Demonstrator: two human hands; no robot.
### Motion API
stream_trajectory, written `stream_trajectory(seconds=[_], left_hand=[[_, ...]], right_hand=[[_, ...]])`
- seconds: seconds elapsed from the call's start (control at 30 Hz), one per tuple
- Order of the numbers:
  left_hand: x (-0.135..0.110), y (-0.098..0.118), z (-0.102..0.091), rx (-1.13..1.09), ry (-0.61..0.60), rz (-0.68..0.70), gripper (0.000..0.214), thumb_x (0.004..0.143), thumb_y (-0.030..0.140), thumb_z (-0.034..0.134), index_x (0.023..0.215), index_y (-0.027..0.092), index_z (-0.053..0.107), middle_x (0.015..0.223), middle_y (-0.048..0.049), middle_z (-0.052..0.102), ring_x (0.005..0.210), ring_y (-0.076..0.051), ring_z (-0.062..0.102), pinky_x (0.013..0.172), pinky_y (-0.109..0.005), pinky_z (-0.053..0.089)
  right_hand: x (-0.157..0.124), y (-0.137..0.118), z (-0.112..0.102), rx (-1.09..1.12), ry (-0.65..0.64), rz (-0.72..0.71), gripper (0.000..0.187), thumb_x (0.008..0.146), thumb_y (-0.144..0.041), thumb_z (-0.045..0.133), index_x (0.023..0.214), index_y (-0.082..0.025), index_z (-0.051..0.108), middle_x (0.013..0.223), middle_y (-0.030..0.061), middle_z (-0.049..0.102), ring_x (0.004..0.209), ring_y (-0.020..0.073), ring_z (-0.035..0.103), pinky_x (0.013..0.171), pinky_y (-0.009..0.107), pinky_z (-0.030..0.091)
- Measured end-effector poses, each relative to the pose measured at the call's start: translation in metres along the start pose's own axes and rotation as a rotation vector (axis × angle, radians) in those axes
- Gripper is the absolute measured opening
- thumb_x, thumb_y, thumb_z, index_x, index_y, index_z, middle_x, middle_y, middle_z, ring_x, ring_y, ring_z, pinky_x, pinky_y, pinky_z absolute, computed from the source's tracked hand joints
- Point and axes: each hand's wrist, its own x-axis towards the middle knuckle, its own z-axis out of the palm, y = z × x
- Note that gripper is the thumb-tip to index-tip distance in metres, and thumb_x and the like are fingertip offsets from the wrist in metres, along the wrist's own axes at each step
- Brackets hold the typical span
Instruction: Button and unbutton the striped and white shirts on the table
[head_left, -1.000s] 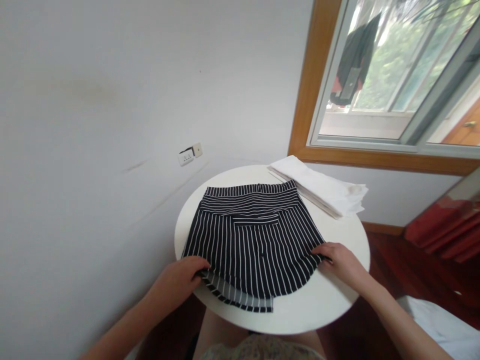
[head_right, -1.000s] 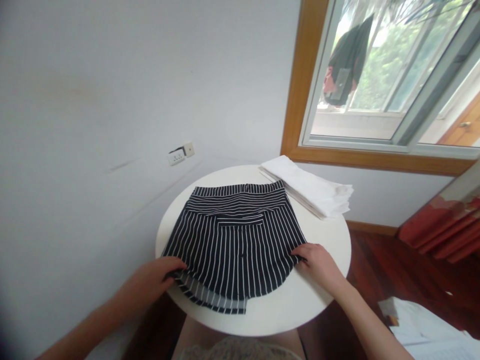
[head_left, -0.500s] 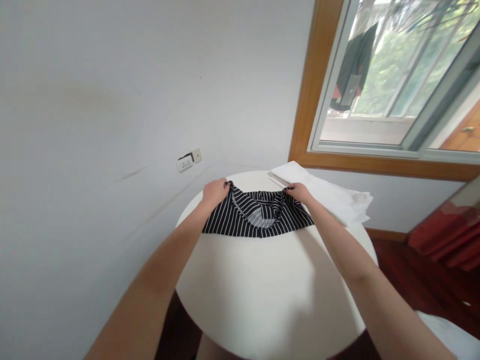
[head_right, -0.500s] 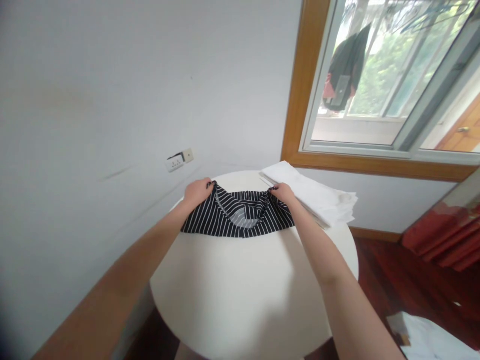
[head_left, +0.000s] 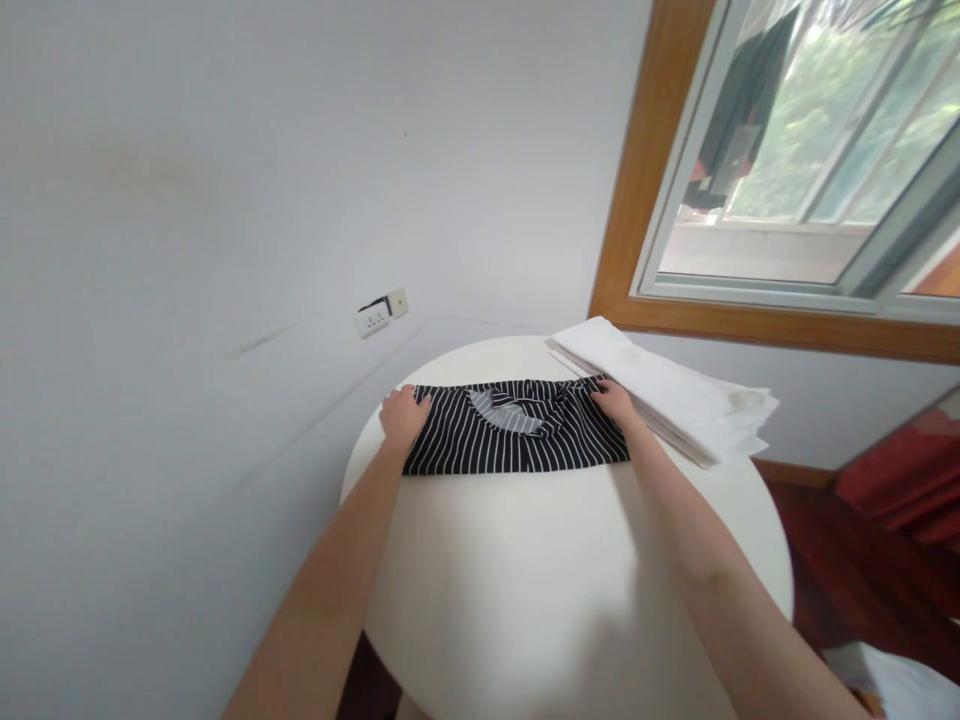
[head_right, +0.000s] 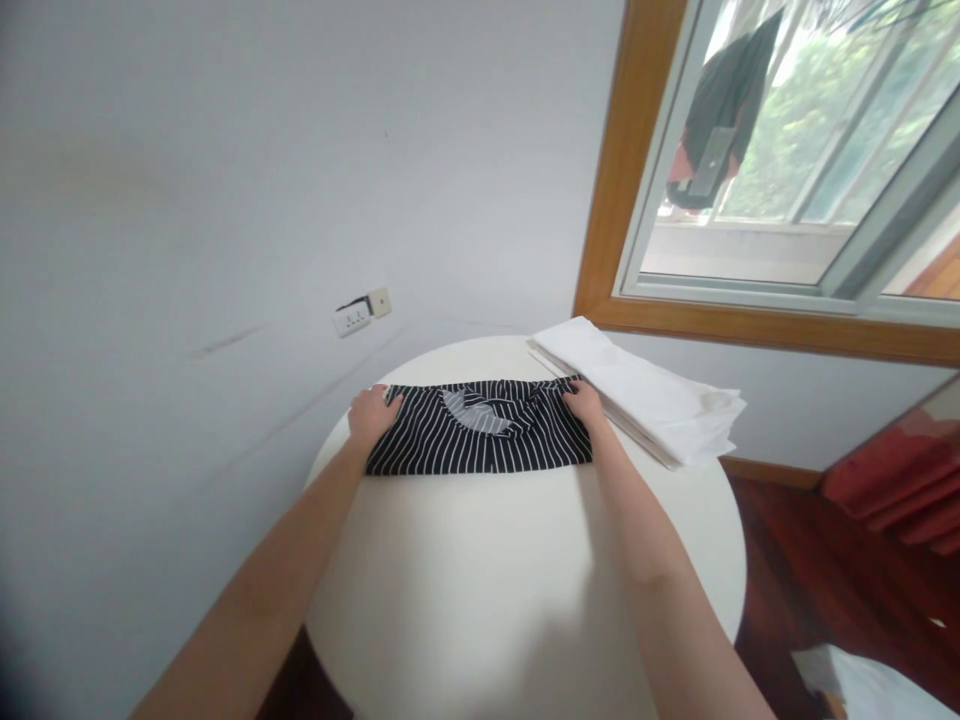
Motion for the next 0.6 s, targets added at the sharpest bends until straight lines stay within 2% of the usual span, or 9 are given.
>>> stream_trajectory(seconds=[0.1,0.17,0.23,0.4,0.5,0.6], left_hand=[[-0.004,-0.007,0.001,-0.033,-0.032,-0.038,0.045,0.082,0.054,0.047,0.104,0.018,0.062,0.104,-0.0153,0.062,0.102,-0.033,0.054,0.082,-0.041,0.044],[-0.007,-0.008,0.004,-0.025,-0.011,-0.048,0.038,0.081,0.052,0.049,0.094,0.02,0.065,0.102,-0.0145,0.062,0.102,-0.032,0.054,0.081,-0.04,0.044],[-0.01,-0.007,0.006,-0.021,0.019,-0.063,0.032,0.083,0.047,0.048,0.089,0.02,0.064,0.102,-0.0141,0.062,0.101,-0.032,0.055,0.079,-0.038,0.045],[-0.011,-0.006,0.007,-0.09,0.011,-0.153,0.031,0.091,0.037,0.034,0.105,0.018,0.055,0.092,-0.0125,0.065,0.087,-0.028,0.061,0.07,-0.036,0.045],[-0.012,-0.005,0.003,-0.101,0.003,-0.201,0.034,0.092,0.036,0.031,0.112,0.016,0.051,0.086,-0.013,0.065,0.082,-0.028,0.062,0.069,-0.037,0.044],[-0.017,0.003,-0.005,-0.042,0.127,-0.067,0.032,0.089,0.032,0.039,0.112,0.014,0.052,0.1,-0.0159,0.061,0.097,-0.031,0.057,0.077,-0.04,0.043]], right_hand=[[-0.008,0.0,0.002,-0.022,0.024,0.049,0.034,0.082,-0.03,0.054,0.11,-0.013,0.065,0.111,0.0117,0.066,0.104,0.022,0.06,0.089,0.028,0.043],[-0.013,-0.003,0.005,-0.038,0.042,0.082,0.033,0.084,-0.035,0.053,0.106,-0.014,0.066,0.107,0.013,0.067,0.102,0.0246,0.06,0.087,0.031,0.044],[-0.018,-0.007,0.007,-0.05,0.07,0.112,0.035,0.086,-0.037,0.05,0.111,-0.015,0.063,0.107,0.0137,0.066,0.101,0.0255,0.061,0.086,0.033,0.044],[-0.028,-0.008,0.009,-0.064,0.15,0.173,0.041,0.094,-0.036,0.032,0.122,-0.015,0.052,0.107,0.0155,0.064,0.098,0.0257,0.061,0.082,0.036,0.045],[-0.033,-0.009,0.007,-0.063,0.177,0.168,0.04,0.094,-0.032,0.032,0.123,-0.013,0.051,0.105,0.0147,0.063,0.095,0.0247,0.06,0.08,0.034,0.044],[-0.04,-0.019,0.001,-0.119,0.297,0.047,0.041,0.088,-0.027,0.042,0.126,-0.014,0.049,0.109,0.0144,0.059,0.098,0.0252,0.055,0.083,0.035,0.042]])
